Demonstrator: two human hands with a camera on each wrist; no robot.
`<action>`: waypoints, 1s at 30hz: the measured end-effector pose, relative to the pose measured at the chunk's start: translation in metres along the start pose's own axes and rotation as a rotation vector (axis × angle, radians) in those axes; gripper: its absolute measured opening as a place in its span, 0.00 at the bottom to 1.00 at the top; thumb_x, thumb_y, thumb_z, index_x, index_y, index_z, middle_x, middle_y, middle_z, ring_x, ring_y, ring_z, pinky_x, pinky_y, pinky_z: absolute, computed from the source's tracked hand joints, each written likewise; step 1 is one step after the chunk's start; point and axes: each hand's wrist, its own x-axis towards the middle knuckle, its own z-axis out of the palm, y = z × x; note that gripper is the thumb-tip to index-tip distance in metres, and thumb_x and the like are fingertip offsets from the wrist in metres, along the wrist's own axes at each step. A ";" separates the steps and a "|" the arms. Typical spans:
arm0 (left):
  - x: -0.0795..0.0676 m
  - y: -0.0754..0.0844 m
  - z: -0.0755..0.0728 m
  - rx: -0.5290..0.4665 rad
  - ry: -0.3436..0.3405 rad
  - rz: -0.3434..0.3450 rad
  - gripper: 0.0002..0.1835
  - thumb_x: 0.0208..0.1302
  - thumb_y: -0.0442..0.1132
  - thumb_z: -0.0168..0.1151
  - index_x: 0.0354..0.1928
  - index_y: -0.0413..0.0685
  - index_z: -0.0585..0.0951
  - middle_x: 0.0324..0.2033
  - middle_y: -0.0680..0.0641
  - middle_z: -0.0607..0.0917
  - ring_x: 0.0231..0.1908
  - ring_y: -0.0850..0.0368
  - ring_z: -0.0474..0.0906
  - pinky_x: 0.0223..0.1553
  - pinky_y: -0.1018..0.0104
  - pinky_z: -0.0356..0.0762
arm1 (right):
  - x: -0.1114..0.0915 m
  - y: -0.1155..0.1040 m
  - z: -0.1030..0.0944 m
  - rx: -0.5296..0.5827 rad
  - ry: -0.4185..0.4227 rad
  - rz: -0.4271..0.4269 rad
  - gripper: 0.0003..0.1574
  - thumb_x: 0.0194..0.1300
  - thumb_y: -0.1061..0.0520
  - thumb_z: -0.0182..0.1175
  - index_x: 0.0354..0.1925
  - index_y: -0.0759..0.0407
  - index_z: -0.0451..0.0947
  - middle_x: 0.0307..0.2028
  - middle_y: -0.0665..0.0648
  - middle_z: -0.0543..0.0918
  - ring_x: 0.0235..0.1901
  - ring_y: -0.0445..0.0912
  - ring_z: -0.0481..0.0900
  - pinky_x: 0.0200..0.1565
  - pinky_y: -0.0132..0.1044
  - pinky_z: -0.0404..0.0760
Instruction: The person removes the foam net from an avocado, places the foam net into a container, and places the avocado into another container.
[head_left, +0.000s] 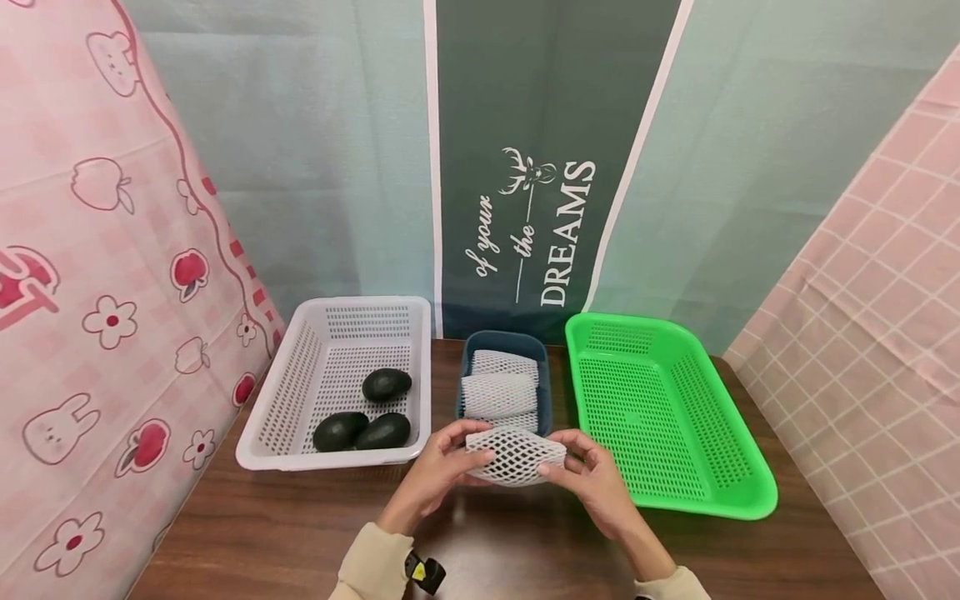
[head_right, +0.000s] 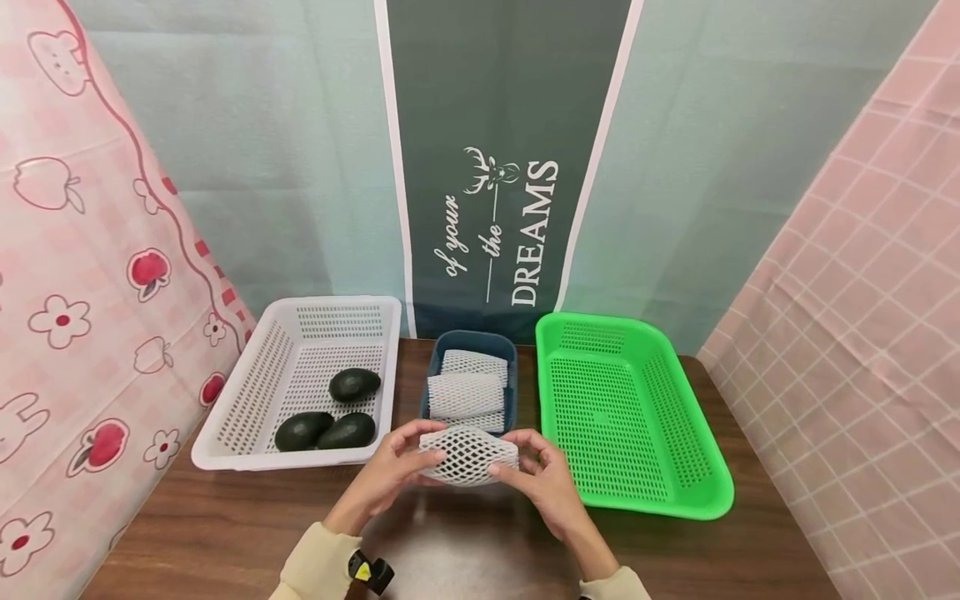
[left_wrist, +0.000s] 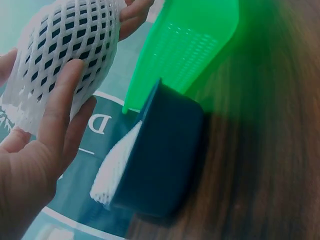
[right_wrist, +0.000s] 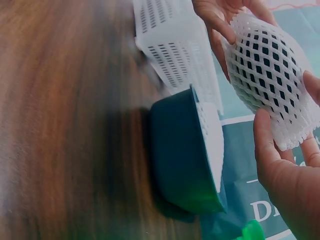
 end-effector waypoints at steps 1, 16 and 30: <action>-0.001 -0.001 -0.002 -0.001 0.001 -0.003 0.23 0.62 0.29 0.64 0.58 0.30 0.71 0.47 0.40 0.76 0.43 0.50 0.79 0.42 0.37 0.76 | 0.000 0.002 0.001 0.001 -0.003 0.000 0.22 0.55 0.74 0.65 0.49 0.74 0.70 0.46 0.61 0.78 0.43 0.49 0.82 0.41 0.40 0.82; -0.011 -0.016 -0.014 0.006 0.031 -0.081 0.23 0.60 0.30 0.67 0.55 0.28 0.73 0.44 0.41 0.81 0.40 0.51 0.81 0.38 0.51 0.82 | -0.011 0.024 0.007 0.005 0.034 0.143 0.25 0.55 0.72 0.67 0.49 0.77 0.68 0.44 0.63 0.78 0.42 0.50 0.81 0.39 0.43 0.83; -0.019 -0.033 -0.022 0.030 0.083 -0.145 0.22 0.59 0.33 0.68 0.52 0.28 0.75 0.41 0.41 0.84 0.36 0.52 0.82 0.34 0.59 0.83 | -0.017 0.047 0.012 0.051 0.109 0.255 0.25 0.54 0.71 0.68 0.49 0.75 0.70 0.44 0.62 0.78 0.40 0.51 0.82 0.39 0.42 0.83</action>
